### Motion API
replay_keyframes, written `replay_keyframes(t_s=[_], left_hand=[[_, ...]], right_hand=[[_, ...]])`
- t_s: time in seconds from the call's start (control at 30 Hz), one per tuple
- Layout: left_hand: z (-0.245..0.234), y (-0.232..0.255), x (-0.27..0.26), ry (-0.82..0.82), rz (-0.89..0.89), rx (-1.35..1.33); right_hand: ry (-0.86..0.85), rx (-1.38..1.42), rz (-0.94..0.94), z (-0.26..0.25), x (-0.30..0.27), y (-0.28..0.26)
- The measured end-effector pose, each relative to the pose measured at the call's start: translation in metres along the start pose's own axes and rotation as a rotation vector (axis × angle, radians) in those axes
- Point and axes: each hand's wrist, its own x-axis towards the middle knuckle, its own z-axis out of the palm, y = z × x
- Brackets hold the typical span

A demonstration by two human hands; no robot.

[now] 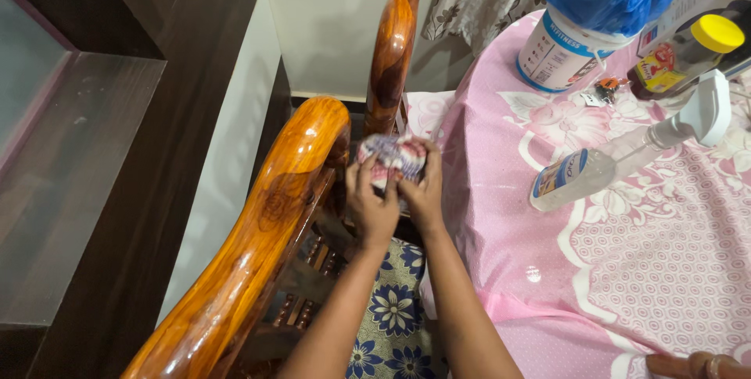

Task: The person wipes the wooden backrest and spindles of a dining chair using a cloth and a spray bottle. They repeatedly spray the chair and wipe different sections of the backrest and sides.

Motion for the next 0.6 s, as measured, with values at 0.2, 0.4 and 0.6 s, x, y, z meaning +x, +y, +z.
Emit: replay_keyframes(t_s=[0.2, 0.4, 0.6], left_hand=[[0.01, 0.006, 0.04, 0.076, 0.355, 0.002], [0.026, -0.07, 0.057, -0.007, 0.414, 0.061], [0.035, -0.118, 0.043, -0.118, 0.288, 0.328]], right_hand=[[-0.015, -0.141, -0.246, 0.02, 0.042, 0.038], [0.069, -0.433, -0.272, 0.034, 0.024, 0.107], [0.047, -0.491, -0.184, 0.04, 0.002, 0.121]])
